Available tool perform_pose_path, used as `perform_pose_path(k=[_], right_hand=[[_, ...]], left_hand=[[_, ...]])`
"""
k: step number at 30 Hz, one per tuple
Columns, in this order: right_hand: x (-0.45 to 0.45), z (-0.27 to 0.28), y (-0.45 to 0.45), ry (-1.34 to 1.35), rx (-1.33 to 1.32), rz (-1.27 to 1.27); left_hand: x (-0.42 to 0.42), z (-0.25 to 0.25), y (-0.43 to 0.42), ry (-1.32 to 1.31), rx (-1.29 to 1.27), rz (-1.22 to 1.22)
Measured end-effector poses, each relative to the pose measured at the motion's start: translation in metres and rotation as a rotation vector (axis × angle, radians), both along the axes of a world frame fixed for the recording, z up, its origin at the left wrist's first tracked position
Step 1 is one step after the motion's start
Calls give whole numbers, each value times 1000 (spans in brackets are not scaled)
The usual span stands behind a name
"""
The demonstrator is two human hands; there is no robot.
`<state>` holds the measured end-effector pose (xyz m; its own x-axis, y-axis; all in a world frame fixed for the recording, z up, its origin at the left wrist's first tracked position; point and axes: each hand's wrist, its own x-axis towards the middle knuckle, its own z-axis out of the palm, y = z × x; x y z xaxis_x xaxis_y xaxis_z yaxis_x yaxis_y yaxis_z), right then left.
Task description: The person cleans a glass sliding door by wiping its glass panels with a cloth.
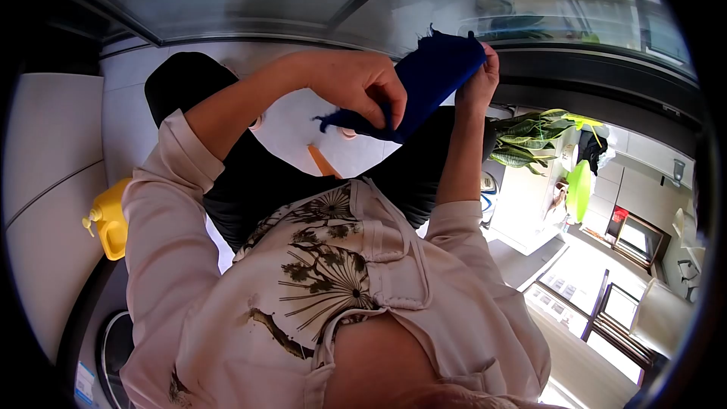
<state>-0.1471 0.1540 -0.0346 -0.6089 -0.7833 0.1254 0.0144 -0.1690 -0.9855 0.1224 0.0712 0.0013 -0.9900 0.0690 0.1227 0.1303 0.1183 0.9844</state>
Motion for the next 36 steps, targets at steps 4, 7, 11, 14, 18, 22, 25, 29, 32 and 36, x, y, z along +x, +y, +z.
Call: perform_pose_path(k=[4,7,11,14,18,22,25,29,32,36], right_hand=[[35,13,-5,-146,19,302],[44,22,-2,-152,89,474],[64,28,-5,-35,208,634],[80,27,-7,-16,222,650],[99,34,-10,-33,194,632],[95,35,-5,-166,203,626],[94,43,-3,-139,203,643],[110,44,-2,287,200,575],[126,44,0,626,173,430],[123,34,2,525,141,439]], left_hand=[[-7,-6,-7,-18,-134,170],[-5,-16,-23,205,-220,441],[-5,-26,-29,484,-550,731],[-6,-30,-26,371,-403,704],[-5,-25,-27,168,-281,589],[-6,-30,-31,209,-302,672],[-6,-31,-32,173,-324,753],[-6,-30,-34,203,-368,808],[-6,-27,-34,184,-379,847],[-4,-26,-35,189,-393,865]])
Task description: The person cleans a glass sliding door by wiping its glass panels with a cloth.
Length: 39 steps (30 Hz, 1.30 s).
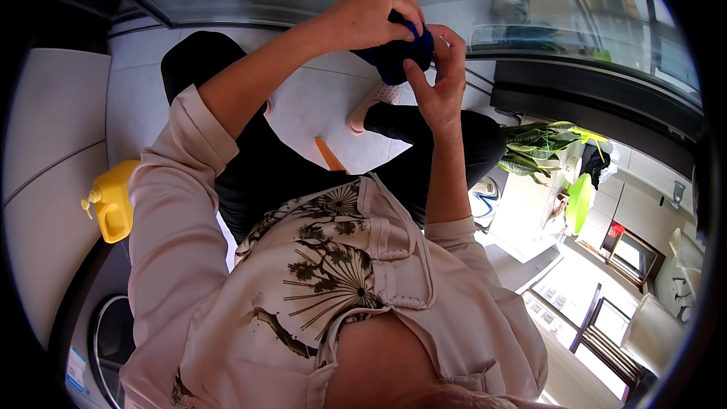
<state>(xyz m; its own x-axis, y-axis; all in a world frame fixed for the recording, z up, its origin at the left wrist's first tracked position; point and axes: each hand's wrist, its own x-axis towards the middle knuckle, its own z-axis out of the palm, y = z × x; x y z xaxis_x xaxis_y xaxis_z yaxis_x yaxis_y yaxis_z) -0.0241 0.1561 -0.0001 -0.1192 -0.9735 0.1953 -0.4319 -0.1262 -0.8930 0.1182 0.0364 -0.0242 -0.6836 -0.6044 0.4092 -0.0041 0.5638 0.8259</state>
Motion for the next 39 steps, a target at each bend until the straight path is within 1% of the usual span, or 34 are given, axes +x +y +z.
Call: perform_pose_path(k=[2,3,5,6,8,12,14,15,17,18,20,23,24,26,27,29,30,32,33,34,35,37,39], right_hand=[[-4,-8,1,170,-75,30],[-3,-9,2,171,-73,32],[-2,-11,5,276,-143,42],[0,-13,6,274,-142,45],[4,-18,8,160,-181,7],[4,-29,9,145,-226,-19],[-5,-29,9,370,-156,4],[-6,-28,9,370,-156,4],[-7,-26,8,621,-159,29],[-8,-25,7,621,-158,29],[-11,-23,7,826,-82,5],[-19,-24,8,907,-38,-7],[-23,-22,8,905,-39,-7],[-29,-19,8,741,-30,23],[-28,-12,9,740,-30,25],[-24,4,11,637,145,121],[-25,7,10,646,189,171],[-17,11,10,664,198,178],[-12,11,10,680,208,191],[-9,8,10,679,141,206],[-8,8,10,678,141,210],[-5,8,9,811,349,295],[-9,2,11,775,376,286]], left_hand=[[1,-1,-2,3,-52,7],[1,0,-2,3,-50,9],[3,1,-2,16,-85,5],[3,1,-1,15,-83,9],[2,1,0,27,-71,5],[2,-3,-3,37,-57,40],[6,-5,-11,-33,3,-32],[6,-4,-12,-33,3,-32],[4,-3,-11,96,-71,32],[4,-2,-12,96,-71,32],[5,-1,-14,131,2,-78],[15,14,-21,194,58,-107],[15,11,-24,192,57,-106],[15,5,-34,138,-45,30],[19,10,-34,137,-45,32],[27,23,-32,164,280,-239],[27,23,-27,165,281,-242],[24,19,-17,45,218,-293],[21,16,-18,46,218,-293],[19,11,-20,11,155,-278],[18,9,-20,-26,91,-260],[18,9,-20,0,124,-253],[16,3,-27,27,151,-250]])
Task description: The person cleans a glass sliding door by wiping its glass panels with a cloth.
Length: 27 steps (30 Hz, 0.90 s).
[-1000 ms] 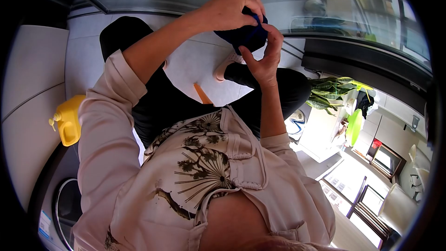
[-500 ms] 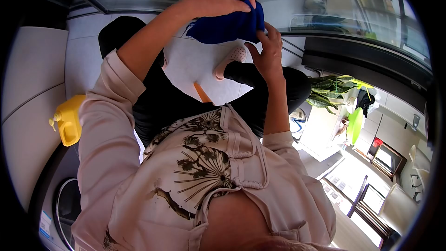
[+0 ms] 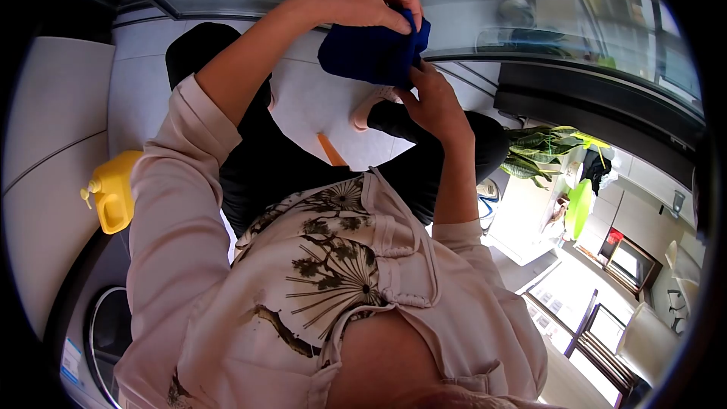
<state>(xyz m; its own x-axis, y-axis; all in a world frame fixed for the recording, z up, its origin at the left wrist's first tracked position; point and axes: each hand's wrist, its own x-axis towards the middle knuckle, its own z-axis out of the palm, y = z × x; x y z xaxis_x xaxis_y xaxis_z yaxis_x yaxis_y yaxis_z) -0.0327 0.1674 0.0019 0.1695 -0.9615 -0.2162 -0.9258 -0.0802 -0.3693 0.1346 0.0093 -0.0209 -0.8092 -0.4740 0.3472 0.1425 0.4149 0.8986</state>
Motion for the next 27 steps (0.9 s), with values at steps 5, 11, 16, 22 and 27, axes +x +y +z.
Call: perform_pose_path(k=[5,11,16,22,27], right_hand=[[4,16,7,-128,89,-119],[-2,19,7,-213,-165,-145],[-3,14,4,-66,-491,-115],[12,40,7,-56,-608,80],[11,32,6,-368,-377,132]], left_hand=[[9,2,-10,-71,-38,190],[19,22,-5,53,144,80],[14,15,-8,12,140,180],[10,4,-8,18,-157,383],[11,10,-1,-25,-144,323]])
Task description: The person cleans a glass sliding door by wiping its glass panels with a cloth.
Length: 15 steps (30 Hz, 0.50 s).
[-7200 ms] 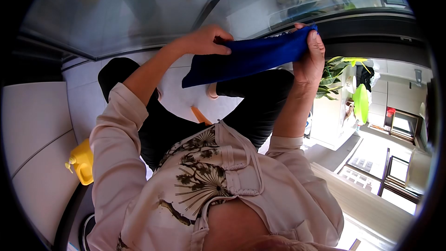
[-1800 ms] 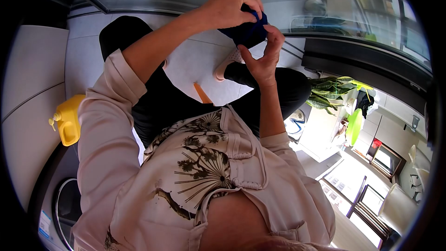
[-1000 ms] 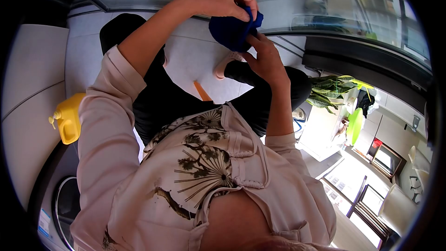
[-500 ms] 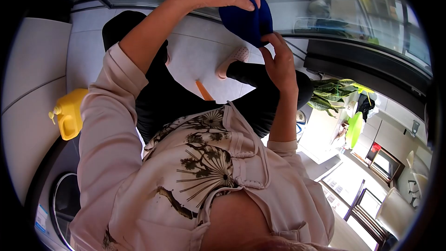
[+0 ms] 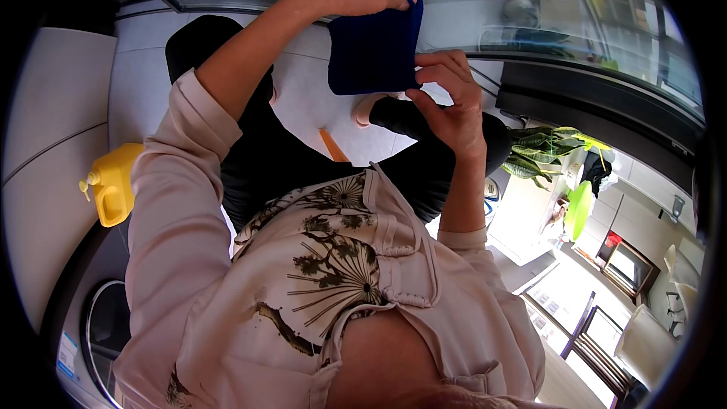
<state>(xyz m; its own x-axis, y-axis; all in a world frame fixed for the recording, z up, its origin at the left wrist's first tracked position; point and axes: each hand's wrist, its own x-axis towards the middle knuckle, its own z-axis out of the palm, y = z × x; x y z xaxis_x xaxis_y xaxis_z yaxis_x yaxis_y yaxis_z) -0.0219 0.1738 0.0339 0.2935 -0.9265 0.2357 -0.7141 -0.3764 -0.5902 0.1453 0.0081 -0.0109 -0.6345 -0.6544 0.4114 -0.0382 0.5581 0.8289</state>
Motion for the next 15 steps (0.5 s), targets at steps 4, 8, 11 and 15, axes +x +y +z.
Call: perform_pose_path(k=[4,8,11,15], right_hand=[[1,9,-2,153,-84,31],[-17,8,-4,207,-303,-294],[-37,-11,-5,-48,-252,-367],[-34,-8,0,-617,41,-440]], left_hand=[[-1,-10,-4,2,-116,19],[2,1,-6,34,106,-30],[4,11,-1,62,278,-146],[-4,0,-6,237,492,-289]])
